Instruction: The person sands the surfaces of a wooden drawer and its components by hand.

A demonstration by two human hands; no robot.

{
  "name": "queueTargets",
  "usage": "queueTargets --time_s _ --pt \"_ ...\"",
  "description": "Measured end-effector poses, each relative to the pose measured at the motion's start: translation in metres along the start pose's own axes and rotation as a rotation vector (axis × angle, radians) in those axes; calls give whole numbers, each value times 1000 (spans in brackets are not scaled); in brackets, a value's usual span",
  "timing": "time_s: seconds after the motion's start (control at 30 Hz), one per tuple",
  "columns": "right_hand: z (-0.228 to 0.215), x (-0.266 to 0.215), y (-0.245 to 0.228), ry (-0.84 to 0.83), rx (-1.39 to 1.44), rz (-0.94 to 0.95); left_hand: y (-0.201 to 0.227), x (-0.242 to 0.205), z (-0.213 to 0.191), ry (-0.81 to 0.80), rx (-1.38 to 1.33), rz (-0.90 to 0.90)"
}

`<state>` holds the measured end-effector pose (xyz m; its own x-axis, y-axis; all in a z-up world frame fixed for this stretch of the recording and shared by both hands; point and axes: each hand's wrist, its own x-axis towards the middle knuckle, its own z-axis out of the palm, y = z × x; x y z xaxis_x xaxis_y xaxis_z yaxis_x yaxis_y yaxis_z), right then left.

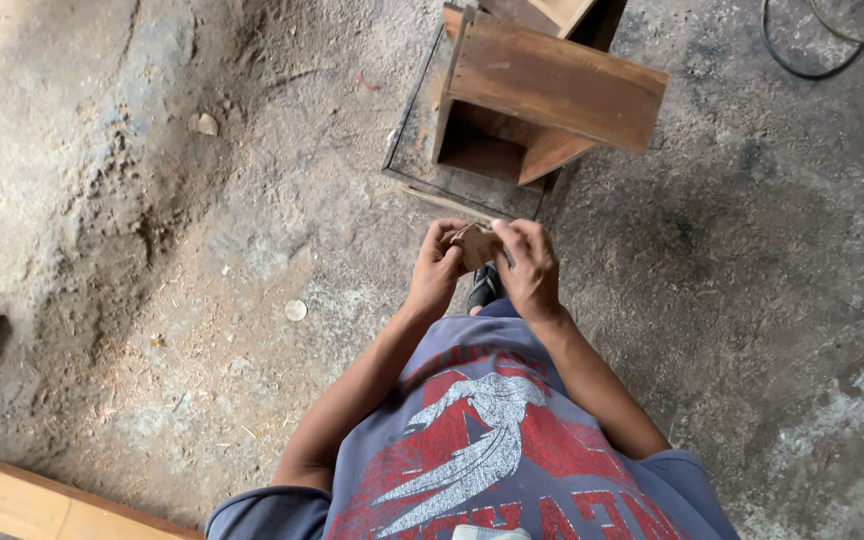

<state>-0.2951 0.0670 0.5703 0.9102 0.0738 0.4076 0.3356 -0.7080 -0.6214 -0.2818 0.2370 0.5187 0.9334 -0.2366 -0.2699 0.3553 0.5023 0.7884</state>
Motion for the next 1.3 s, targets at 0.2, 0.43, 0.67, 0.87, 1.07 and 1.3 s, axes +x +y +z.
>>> queueTargets --time_s 0.2,0.43,0.67,0.87,1.07,1.3 --pt "-6 13 33 3 55 37 -8 28 28 -2 202 134" --pt "-18 37 55 -160 892 258 30 31 76 -211 901 234" --pt "-31 54 96 -175 1106 605 55 59 82 156 859 217" --pt "-38 70 87 -419 1285 625 61 69 85 121 1013 209" --pt "-33 76 70 -442 859 552 85 74 78 55 1299 -155" --pt "16 64 69 -435 969 366 101 89 -3 -287 826 -7"
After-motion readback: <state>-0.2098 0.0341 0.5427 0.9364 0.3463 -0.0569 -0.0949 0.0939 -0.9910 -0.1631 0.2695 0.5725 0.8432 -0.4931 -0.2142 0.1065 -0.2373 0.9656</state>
